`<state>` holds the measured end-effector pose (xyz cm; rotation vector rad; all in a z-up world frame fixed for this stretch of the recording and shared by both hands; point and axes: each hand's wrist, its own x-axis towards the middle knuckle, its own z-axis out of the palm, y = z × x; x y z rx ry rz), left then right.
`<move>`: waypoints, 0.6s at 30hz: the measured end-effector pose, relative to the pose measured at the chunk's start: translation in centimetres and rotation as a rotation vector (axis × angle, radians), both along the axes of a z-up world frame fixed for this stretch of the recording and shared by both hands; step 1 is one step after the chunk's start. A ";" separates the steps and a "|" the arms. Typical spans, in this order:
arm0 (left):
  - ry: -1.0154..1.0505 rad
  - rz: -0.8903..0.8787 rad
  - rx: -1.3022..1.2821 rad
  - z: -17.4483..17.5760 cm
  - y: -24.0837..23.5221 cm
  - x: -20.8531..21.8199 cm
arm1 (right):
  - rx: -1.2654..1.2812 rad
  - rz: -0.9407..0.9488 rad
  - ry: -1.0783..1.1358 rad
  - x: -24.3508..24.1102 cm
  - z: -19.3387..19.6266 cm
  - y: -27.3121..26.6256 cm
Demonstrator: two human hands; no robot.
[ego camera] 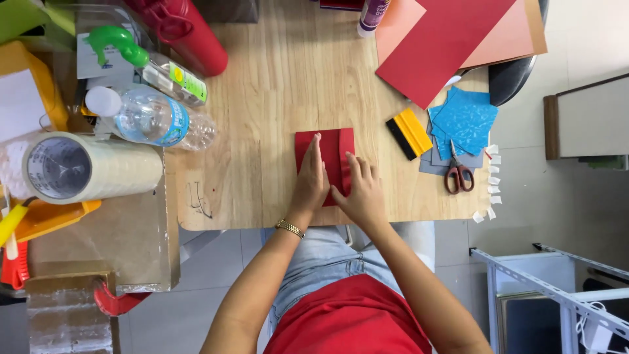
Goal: Cutting a red piece of cardstock with scissors, folding it into a box shape, using a squeegee to flatten the creases, and applying glue to assemble it.
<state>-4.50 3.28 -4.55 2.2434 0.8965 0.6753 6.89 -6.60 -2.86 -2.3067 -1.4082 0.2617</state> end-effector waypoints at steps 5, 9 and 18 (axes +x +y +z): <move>0.220 -0.077 -0.043 2.0 0.1 0.0 | -0.002 -0.213 0.396 2.1 -0.6 -0.2; 0.437 -0.180 0.221 0.2 -0.2 0.3 | -0.067 -0.385 0.586 5.9 -2.8 -2.1; 0.293 -0.544 0.377 -2.9 -2.2 -1.5 | -0.183 -0.316 0.515 7.2 -0.8 -2.4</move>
